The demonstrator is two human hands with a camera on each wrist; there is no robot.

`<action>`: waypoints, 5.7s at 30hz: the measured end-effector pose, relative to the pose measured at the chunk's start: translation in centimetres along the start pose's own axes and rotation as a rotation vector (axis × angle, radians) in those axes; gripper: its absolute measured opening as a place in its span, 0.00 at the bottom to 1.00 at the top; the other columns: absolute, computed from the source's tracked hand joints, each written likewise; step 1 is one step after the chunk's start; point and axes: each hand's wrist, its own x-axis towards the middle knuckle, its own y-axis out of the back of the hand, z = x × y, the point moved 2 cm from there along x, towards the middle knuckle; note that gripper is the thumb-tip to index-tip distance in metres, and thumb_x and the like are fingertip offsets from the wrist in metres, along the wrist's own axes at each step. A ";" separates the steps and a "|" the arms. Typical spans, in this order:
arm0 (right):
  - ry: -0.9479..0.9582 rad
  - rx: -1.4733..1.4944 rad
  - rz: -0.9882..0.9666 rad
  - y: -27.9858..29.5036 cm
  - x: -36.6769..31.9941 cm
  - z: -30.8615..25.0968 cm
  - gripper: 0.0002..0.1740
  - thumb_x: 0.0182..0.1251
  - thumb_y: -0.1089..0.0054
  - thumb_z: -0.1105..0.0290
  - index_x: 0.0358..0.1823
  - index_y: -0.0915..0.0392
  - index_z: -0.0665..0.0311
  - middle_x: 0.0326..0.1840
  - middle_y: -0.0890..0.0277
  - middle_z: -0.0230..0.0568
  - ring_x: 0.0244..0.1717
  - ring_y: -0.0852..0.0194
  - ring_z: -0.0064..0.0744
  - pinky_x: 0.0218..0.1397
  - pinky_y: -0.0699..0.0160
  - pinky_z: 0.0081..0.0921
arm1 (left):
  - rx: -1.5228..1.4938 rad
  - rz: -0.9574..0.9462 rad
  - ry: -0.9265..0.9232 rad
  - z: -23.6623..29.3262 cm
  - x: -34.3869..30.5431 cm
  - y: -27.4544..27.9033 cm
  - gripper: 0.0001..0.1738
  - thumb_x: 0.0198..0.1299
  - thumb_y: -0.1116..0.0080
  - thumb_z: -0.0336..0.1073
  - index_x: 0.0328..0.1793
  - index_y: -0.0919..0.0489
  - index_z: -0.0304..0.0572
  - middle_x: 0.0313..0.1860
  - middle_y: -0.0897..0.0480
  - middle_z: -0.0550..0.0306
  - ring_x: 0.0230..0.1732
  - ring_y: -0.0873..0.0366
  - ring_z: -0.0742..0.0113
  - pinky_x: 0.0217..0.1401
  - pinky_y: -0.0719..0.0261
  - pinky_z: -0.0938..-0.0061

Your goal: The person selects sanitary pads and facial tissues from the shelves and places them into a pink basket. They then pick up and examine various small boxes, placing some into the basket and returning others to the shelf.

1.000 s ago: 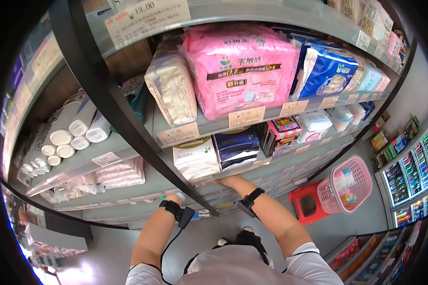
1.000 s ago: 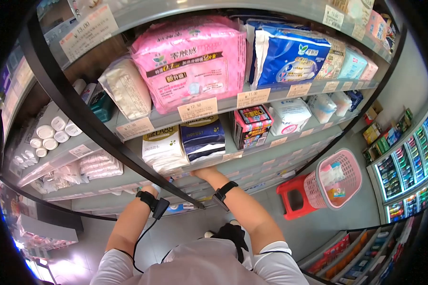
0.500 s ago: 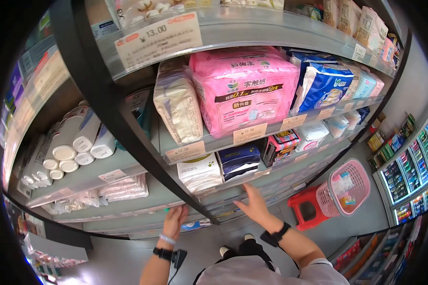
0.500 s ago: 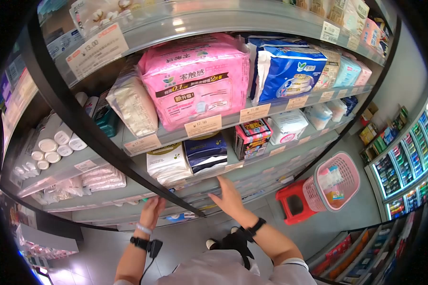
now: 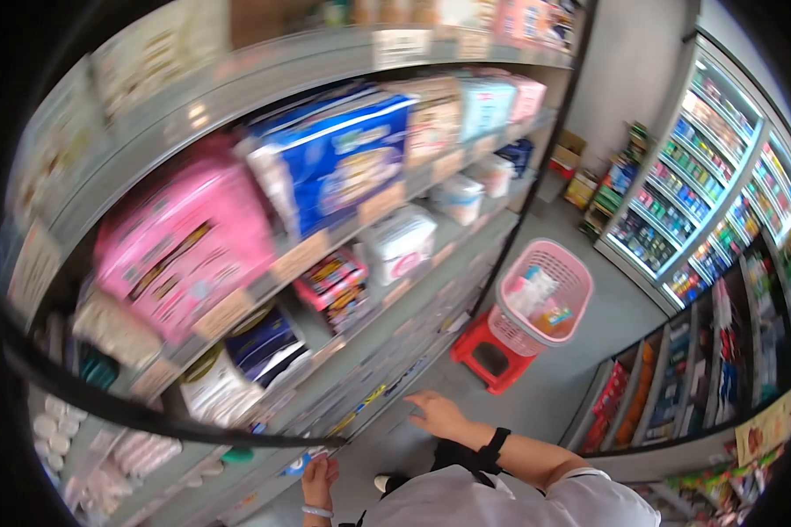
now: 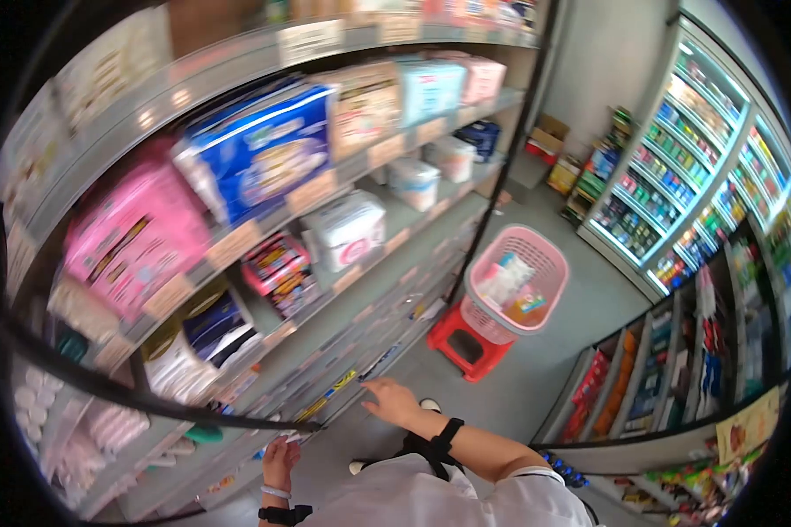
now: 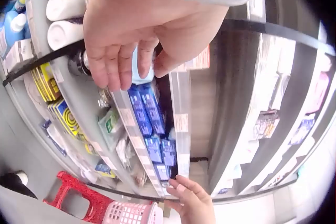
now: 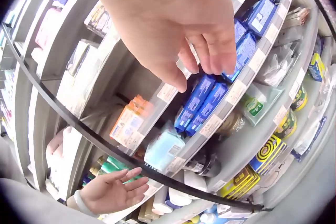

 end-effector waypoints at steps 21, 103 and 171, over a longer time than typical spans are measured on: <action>-0.753 -0.602 0.052 22.9 1.2 46.7 0.30 0.50 0.41 0.57 0.55 0.34 0.58 0.61 0.41 0.50 0.63 0.48 0.53 0.53 0.40 0.55 | 0.275 -0.065 0.135 0.6 6.5 -32.0 0.14 0.60 0.48 0.37 0.51 0.28 0.42 0.41 0.21 0.57 0.40 0.23 0.71 0.41 0.26 0.78; -0.438 1.739 -0.776 20.5 7.2 18.4 0.39 0.58 0.53 0.41 0.65 0.45 0.57 0.63 0.40 0.42 0.60 0.38 0.42 0.55 0.31 0.44 | -0.062 -0.817 0.140 8.6 0.2 -35.7 0.62 0.42 0.34 0.37 0.72 0.71 0.38 0.64 0.39 0.43 0.65 0.41 0.59 0.67 0.48 0.70; -0.296 1.331 -0.949 -0.7 7.5 -6.1 0.32 0.55 0.40 0.60 0.59 0.39 0.62 0.56 0.33 0.42 0.56 0.32 0.38 0.56 0.32 0.44 | 0.016 -0.650 0.068 5.6 -3.1 -8.5 0.63 0.37 0.29 0.36 0.72 0.66 0.44 0.66 0.43 0.48 0.65 0.43 0.62 0.67 0.46 0.66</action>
